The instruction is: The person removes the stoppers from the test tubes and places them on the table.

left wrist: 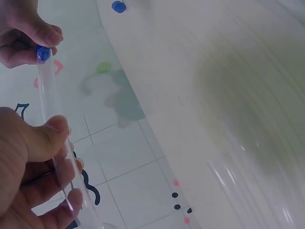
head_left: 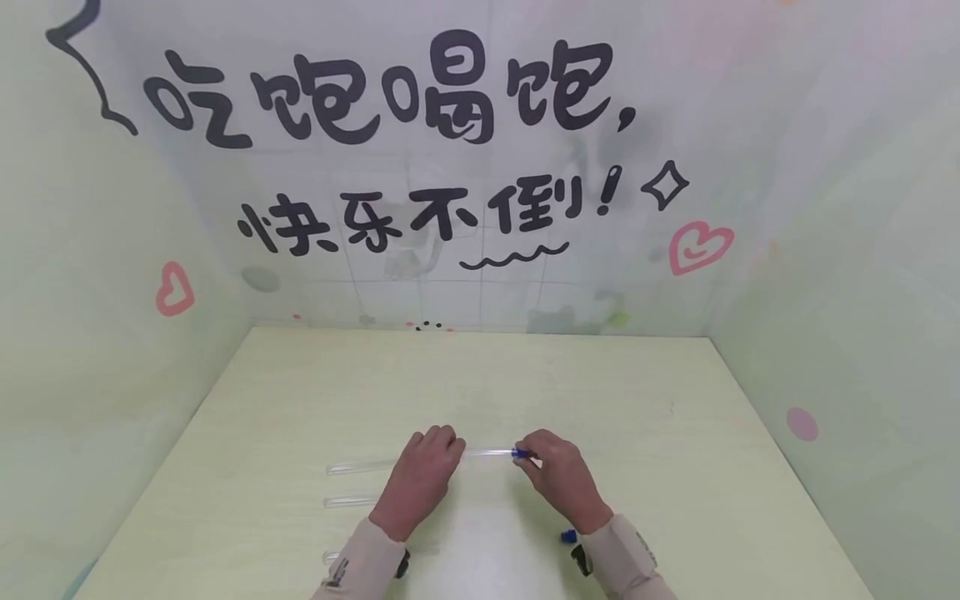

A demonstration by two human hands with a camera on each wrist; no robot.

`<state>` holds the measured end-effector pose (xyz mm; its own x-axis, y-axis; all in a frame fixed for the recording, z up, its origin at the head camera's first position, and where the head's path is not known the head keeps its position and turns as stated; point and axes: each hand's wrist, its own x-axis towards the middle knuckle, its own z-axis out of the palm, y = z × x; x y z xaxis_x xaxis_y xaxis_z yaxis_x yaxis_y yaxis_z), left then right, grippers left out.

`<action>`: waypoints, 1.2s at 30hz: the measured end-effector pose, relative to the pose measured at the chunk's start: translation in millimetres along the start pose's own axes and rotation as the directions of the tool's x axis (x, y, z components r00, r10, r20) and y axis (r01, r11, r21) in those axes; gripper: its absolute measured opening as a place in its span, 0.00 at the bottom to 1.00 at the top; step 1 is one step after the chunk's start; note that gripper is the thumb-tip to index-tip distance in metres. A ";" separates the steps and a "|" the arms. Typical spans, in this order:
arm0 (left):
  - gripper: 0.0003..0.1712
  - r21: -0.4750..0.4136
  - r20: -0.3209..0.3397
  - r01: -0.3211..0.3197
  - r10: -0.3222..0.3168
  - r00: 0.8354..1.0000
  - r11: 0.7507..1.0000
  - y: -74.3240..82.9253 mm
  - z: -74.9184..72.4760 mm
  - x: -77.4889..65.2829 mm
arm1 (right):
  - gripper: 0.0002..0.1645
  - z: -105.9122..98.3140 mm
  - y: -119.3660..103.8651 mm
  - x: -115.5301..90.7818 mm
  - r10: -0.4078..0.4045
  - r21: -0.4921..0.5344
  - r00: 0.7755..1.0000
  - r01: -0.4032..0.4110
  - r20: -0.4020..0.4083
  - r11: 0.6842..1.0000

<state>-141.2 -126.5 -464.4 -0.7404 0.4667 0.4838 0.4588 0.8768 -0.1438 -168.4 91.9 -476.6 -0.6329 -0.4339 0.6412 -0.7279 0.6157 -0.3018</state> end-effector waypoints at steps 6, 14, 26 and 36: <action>0.14 -0.014 0.048 -0.006 0.006 0.999 1.000 -5.0 4.8 4.2 | 0.15 2.2 2.0 4.9 -0.033 -0.097 0.999 0.031 -0.025 0.995; 0.16 -0.055 0.097 -0.029 0.034 0.995 0.998 -16.2 10.5 16.0 | 0.14 8.2 11.7 16.2 -0.086 -0.208 0.996 0.080 -0.018 0.975; 0.09 -0.048 0.081 0.003 0.000 0.997 0.999 -43.1 25.2 27.0 | 0.14 8.3 32.5 28.4 0.031 -0.206 0.999 -0.025 0.026 0.978; 0.07 -0.024 0.111 0.114 -0.110 0.988 0.993 -79.6 32.7 28.9 | 0.10 -1.4 63.5 32.2 0.195 -0.249 0.976 -0.165 0.098 0.954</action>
<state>-215.2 -179.0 -467.2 -0.8364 0.3771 0.3979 0.3834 0.9211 -0.0672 -234.6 118.0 -474.2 -0.7852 -0.3680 0.4980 -0.5242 0.8232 -0.2181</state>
